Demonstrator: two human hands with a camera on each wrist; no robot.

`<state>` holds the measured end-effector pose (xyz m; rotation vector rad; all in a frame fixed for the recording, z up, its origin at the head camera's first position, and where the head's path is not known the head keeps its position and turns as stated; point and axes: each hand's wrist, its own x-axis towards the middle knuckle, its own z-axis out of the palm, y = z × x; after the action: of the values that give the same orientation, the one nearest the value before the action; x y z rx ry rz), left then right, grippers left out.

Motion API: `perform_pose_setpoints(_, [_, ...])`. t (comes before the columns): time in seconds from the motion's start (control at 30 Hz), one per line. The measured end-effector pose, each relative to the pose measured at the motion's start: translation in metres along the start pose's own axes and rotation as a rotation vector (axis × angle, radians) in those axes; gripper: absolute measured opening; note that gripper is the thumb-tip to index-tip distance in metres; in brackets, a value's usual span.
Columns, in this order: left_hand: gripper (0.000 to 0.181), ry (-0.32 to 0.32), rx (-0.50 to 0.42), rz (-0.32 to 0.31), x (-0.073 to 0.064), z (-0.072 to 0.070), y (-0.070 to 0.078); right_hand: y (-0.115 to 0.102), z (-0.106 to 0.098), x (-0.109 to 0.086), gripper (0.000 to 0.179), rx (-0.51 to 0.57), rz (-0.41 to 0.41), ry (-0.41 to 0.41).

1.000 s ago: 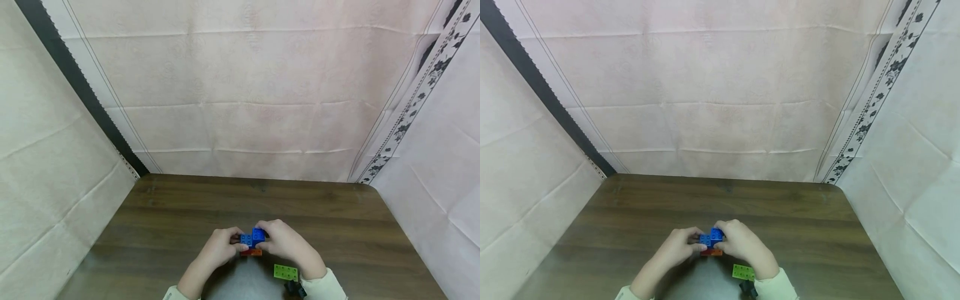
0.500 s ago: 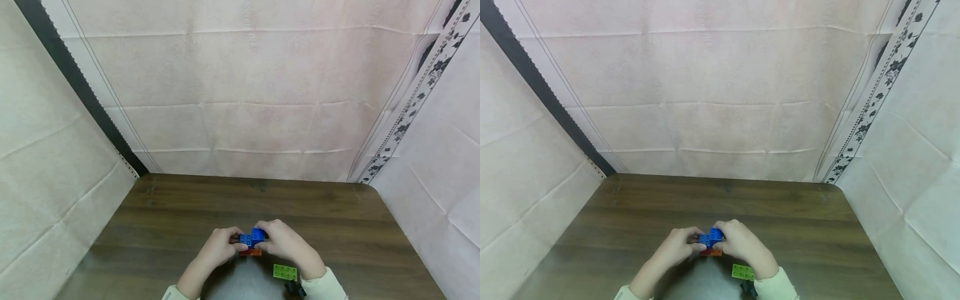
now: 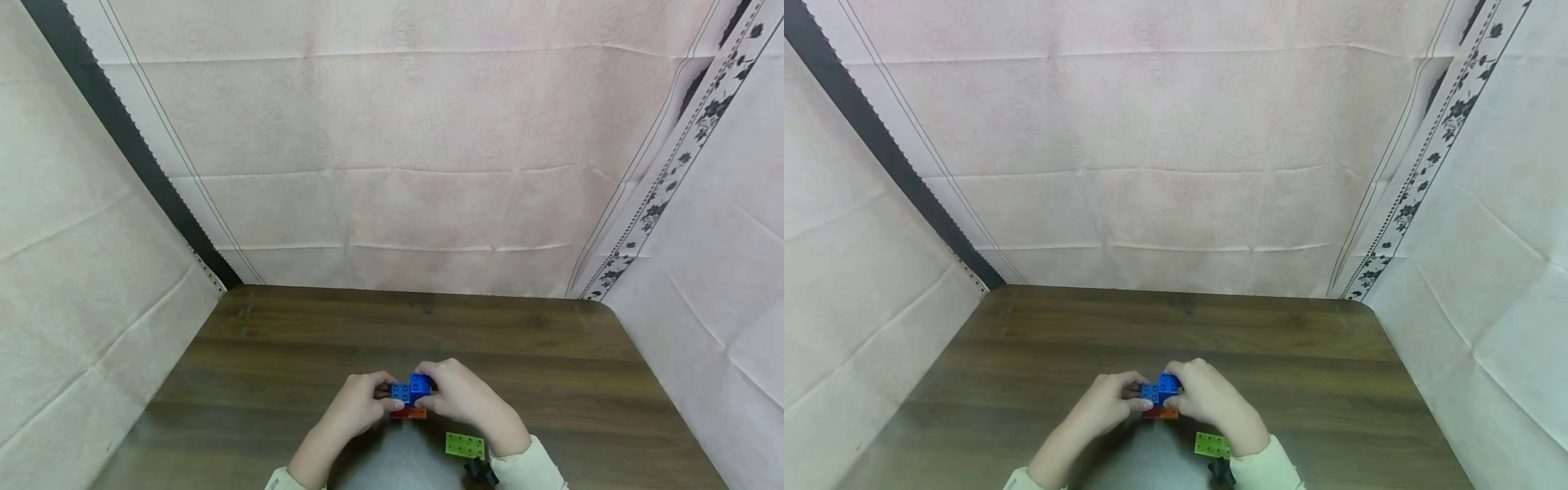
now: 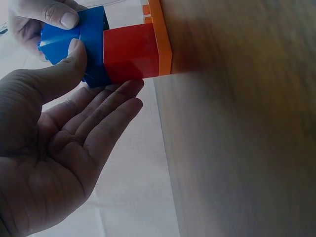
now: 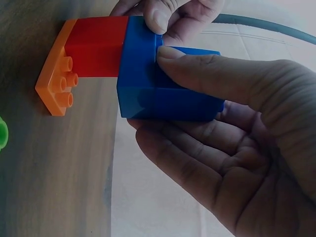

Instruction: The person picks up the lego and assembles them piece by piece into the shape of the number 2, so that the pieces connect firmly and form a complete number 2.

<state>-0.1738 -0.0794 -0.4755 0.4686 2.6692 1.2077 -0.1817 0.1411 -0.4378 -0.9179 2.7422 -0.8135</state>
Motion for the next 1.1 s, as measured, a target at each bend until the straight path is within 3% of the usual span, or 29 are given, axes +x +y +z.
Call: perform_pose_setpoints(1.1, [0.022, -0.008, -0.005, 0.006, 0.0004, -0.0001, -0.001, -0.0024, -0.0029, 0.0023, 0.03, 0.056, 0.057, -0.03])
